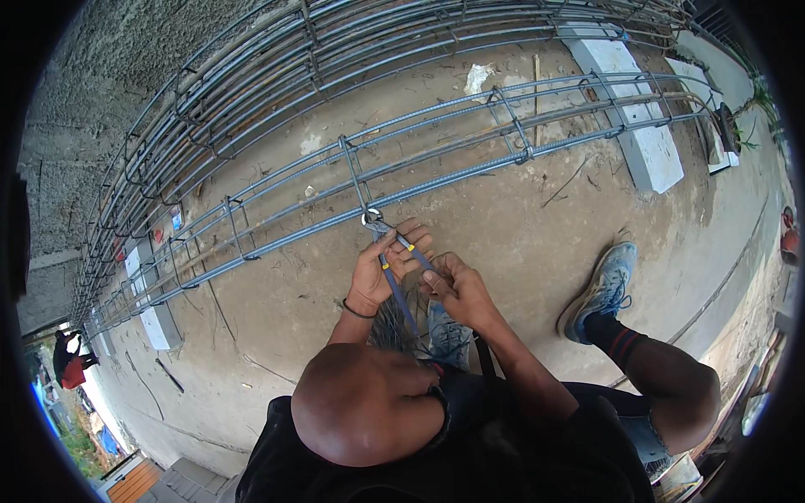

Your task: The person secures rebar together with wire ties using a pair of pliers.

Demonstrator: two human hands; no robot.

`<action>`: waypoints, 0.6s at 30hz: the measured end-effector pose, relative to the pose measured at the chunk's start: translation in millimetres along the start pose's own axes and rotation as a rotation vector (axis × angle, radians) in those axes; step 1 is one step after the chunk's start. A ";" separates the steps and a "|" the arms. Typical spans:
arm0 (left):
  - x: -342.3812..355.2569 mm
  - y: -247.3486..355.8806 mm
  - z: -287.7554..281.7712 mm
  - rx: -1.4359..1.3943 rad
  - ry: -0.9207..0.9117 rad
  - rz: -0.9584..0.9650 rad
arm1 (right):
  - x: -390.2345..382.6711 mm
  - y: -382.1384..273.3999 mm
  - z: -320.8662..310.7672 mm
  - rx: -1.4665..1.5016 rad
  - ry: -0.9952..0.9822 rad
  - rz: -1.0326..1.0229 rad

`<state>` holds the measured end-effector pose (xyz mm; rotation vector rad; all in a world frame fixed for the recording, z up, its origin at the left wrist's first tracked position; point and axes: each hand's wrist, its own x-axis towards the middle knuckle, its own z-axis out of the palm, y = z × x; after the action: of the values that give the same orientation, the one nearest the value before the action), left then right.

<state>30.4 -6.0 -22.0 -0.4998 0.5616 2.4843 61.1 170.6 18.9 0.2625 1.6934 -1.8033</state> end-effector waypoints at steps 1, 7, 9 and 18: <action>-0.1 0.3 -2.9 0.017 -0.020 0.017 | -1.7 -2.0 5.0 -0.023 0.008 0.021; 1.1 -2.3 -11.6 0.135 -0.051 0.046 | -2.7 18.3 14.1 -0.097 0.055 -0.082; 1.6 -0.9 -13.4 0.155 -0.071 0.025 | -4.4 21.0 15.0 -0.089 0.052 -0.092; -5.7 -5.5 -35.7 0.059 -0.206 0.002 | -21.4 7.8 41.9 -0.263 0.013 0.006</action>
<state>46.2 -21.5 -51.2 -0.2169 0.5499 2.4752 93.7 137.9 30.5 0.1651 1.9125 -1.5551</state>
